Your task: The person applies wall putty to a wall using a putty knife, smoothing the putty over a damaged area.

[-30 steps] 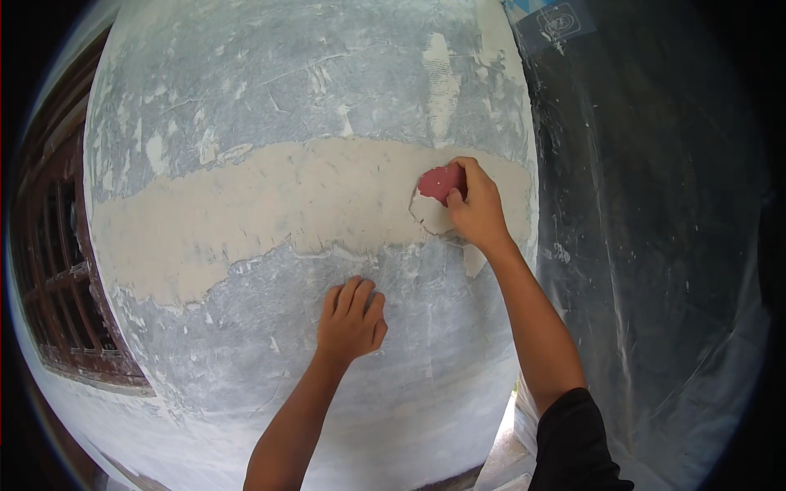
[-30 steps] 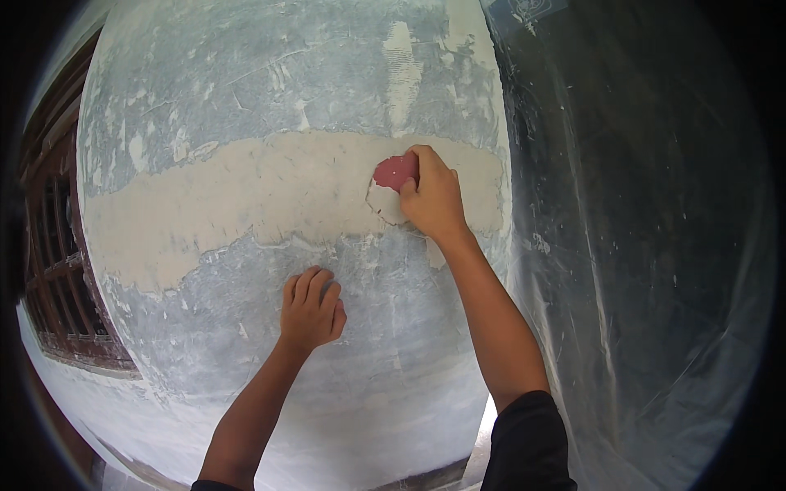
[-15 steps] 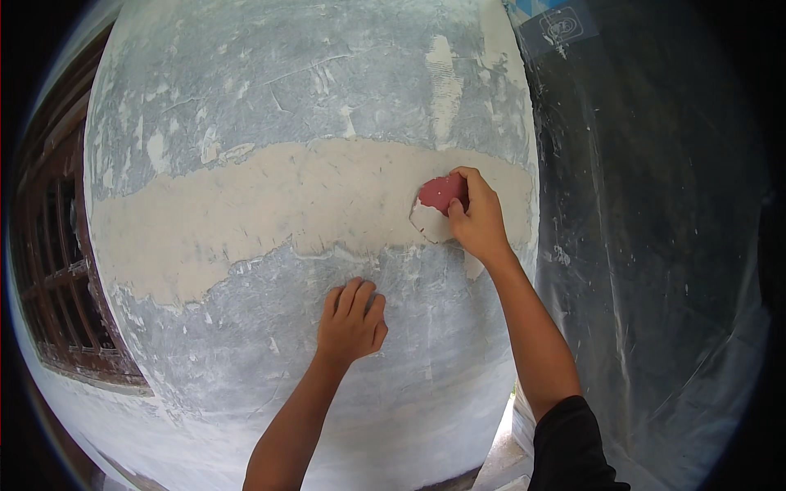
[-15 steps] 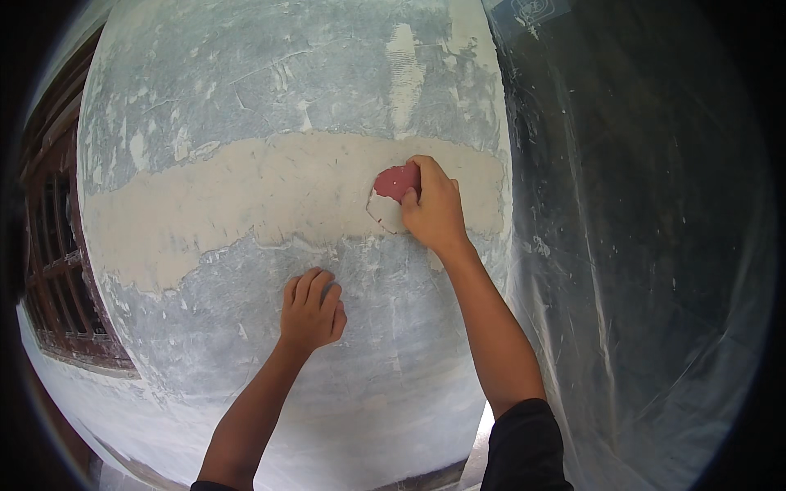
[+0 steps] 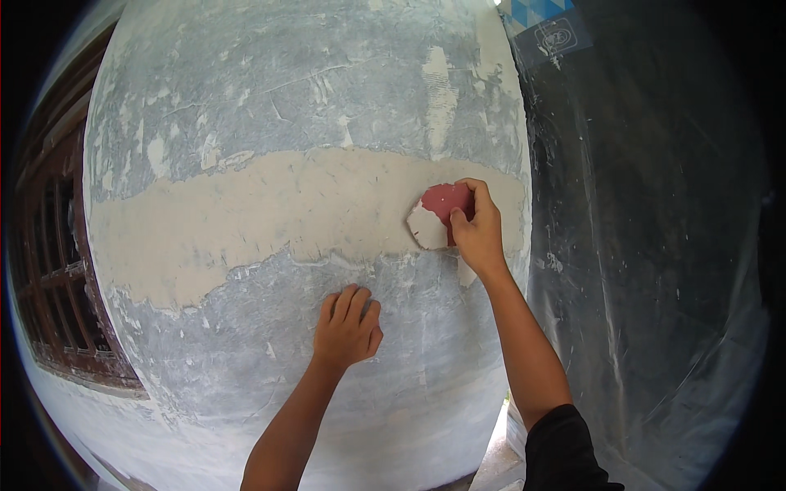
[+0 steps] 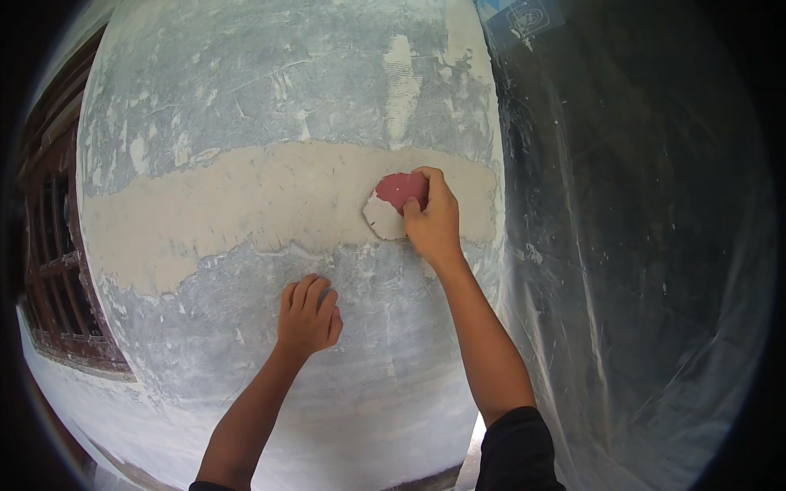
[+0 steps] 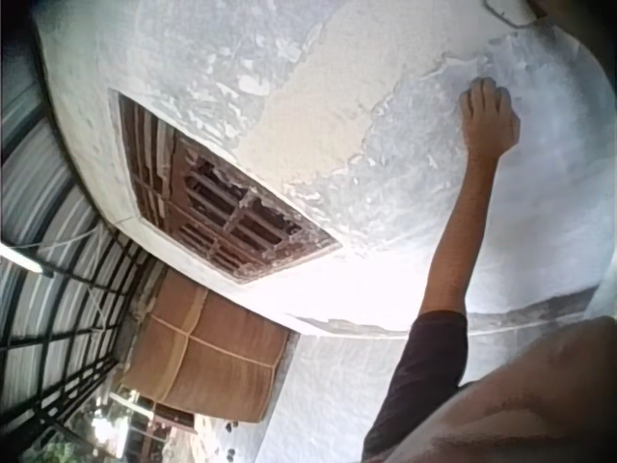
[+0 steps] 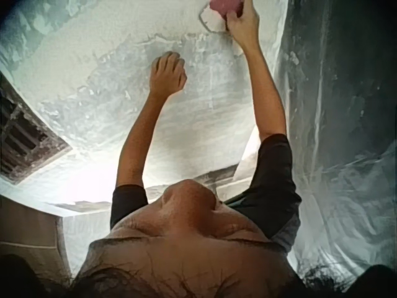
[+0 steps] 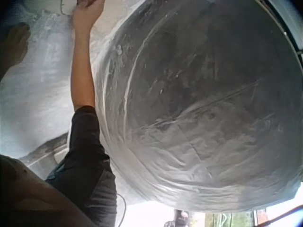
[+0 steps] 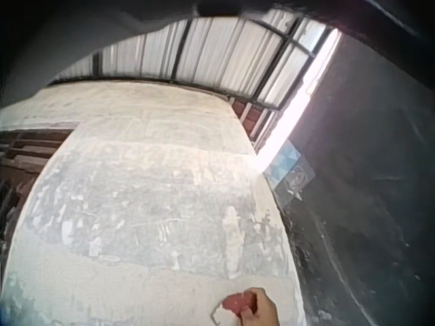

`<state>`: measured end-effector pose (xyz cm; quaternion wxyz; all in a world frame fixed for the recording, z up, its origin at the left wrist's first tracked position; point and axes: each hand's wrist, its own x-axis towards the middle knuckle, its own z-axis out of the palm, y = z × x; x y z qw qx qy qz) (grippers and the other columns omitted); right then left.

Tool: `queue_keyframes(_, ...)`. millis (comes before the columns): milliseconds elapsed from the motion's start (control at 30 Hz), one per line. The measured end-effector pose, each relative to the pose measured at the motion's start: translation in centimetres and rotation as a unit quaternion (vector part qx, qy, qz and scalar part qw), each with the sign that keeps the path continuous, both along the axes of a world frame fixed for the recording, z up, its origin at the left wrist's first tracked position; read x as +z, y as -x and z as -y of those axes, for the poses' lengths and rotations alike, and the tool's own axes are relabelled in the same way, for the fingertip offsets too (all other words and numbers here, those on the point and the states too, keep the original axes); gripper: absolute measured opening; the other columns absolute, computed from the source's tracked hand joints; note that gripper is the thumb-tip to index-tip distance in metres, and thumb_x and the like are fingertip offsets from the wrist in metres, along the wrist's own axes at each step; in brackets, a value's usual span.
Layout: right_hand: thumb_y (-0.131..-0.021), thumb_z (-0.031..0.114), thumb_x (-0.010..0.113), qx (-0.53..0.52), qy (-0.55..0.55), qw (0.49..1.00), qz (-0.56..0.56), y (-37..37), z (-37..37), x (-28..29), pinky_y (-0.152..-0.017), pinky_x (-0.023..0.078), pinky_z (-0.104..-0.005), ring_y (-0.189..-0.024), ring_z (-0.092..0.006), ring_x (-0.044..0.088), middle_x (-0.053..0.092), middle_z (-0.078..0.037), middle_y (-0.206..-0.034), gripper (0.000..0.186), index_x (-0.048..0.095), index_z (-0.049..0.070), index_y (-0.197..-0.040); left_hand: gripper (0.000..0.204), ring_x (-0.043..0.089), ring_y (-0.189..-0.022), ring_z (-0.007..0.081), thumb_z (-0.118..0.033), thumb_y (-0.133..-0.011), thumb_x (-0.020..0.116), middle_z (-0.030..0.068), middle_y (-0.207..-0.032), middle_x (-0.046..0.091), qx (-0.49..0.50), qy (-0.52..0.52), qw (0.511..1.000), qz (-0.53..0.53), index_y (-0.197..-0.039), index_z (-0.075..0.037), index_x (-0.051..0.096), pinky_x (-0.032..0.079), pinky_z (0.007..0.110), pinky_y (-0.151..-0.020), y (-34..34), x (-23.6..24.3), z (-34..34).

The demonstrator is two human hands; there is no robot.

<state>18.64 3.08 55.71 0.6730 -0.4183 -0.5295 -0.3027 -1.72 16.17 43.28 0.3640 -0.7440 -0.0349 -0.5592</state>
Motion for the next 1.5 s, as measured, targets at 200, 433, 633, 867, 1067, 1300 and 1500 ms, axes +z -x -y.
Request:
queue_keyframes(200, -0.079, -0.003, 0.055, -0.049, -0.012, 0.996, -0.068, -1.8, 0.3, 0.3, -0.087, 0.049, -0.0399, -0.094, -0.0338, 0.064, 0.064, -0.02, -0.102, 0.035, 0.054, 0.0, -0.114, 0.027, 0.052, -0.114, 0.0314, -0.018, -0.074, 0.059, 0.0123, -0.115, 0.057, -0.006, -0.007, 1.0, 0.003, -0.099, -0.007, 0.059, 0.039, 0.047, -0.094, -0.2, 0.2, 0.2)
queue_keyframes(433, -0.078, -0.004, 0.054, -0.09, 0.012, 0.996, 0.012, -0.5, -0.3, -0.1, -0.086, 0.049, -0.0389, -0.093, -0.0332, 0.064, 0.064, -0.02, -0.101, 0.036, 0.054, 0.0, -0.114, 0.027, 0.052, -0.114, 0.0311, -0.018, -0.074, 0.059, 0.0119, -0.114, 0.057, -0.004, -0.003, 1.0, 0.003, -0.099, -0.007, 0.059, 0.039, 0.047, -0.095, -0.2, 0.0, -0.1)
queue_keyframes(633, -0.078, -0.001, 0.055, -0.022, 0.004, 0.999, -0.031, 0.3, -0.1, -0.8, -0.09, 0.048, -0.0409, -0.098, -0.0358, 0.064, 0.064, -0.023, -0.106, 0.038, 0.054, 0.0, -0.116, 0.027, 0.052, -0.115, 0.0312, -0.017, -0.074, 0.059, 0.0121, -0.114, 0.056, -0.003, 0.0, 1.0, -0.002, -0.099, -0.007, 0.059, 0.039, 0.047, -0.094, 0.0, 0.1, 0.0)
queue_keyframes(867, -0.079, -0.003, 0.055, 0.017, -0.034, 0.991, -0.126, -0.8, 0.7, -1.2, -0.087, 0.049, -0.0378, -0.095, -0.0307, 0.065, 0.064, -0.021, -0.103, 0.036, 0.054, 0.0, -0.115, 0.028, 0.052, -0.114, 0.0315, -0.017, -0.073, 0.06, 0.0129, -0.115, 0.056, -0.001, -0.006, 1.0, -0.001, -0.099, -0.006, 0.059, 0.039, 0.047, -0.094, -0.3, -0.1, 0.0)
queue_keyframes(1067, -0.079, -0.002, 0.057, -0.053, -0.006, 0.998, -0.015, 1.6, -1.7, -1.3, -0.086, 0.049, -0.0396, -0.094, -0.0356, 0.064, 0.065, -0.022, -0.104, 0.036, 0.055, 0.0, -0.115, 0.028, 0.052, -0.114, 0.0318, -0.017, -0.074, 0.06, 0.0129, -0.114, 0.057, -0.01, 0.002, 1.0, 0.001, -0.1, -0.006, 0.059, 0.039, 0.048, -0.093, 0.1, 0.0, 0.0)
queue_keyframes(1300, -0.079, -0.002, 0.056, -0.019, -0.061, 0.99, -0.127, -0.7, 1.3, -1.0, -0.084, 0.05, -0.041, -0.094, -0.0349, 0.065, 0.065, -0.021, -0.108, 0.038, 0.054, 0.0, -0.117, 0.028, 0.052, -0.114, 0.0321, -0.017, -0.074, 0.059, 0.0129, -0.115, 0.056, 0.002, -0.005, 1.0, -0.001, -0.1, -0.006, 0.059, 0.039, 0.048, -0.094, -0.1, 0.0, -0.1)
queue_keyframes(1500, -0.079, -0.001, 0.057, -0.076, -0.015, 0.996, -0.05, -1.3, -0.3, -0.9, -0.086, 0.049, -0.0403, -0.095, -0.0345, 0.064, 0.064, -0.021, -0.107, 0.039, 0.054, 0.001, -0.117, 0.028, 0.052, -0.115, 0.0321, -0.017, -0.074, 0.059, 0.0129, -0.115, 0.056, -0.014, -0.002, 1.0, 0.001, -0.1, -0.006, 0.059, 0.039, 0.048, -0.094, -0.2, 0.0, 0.0)
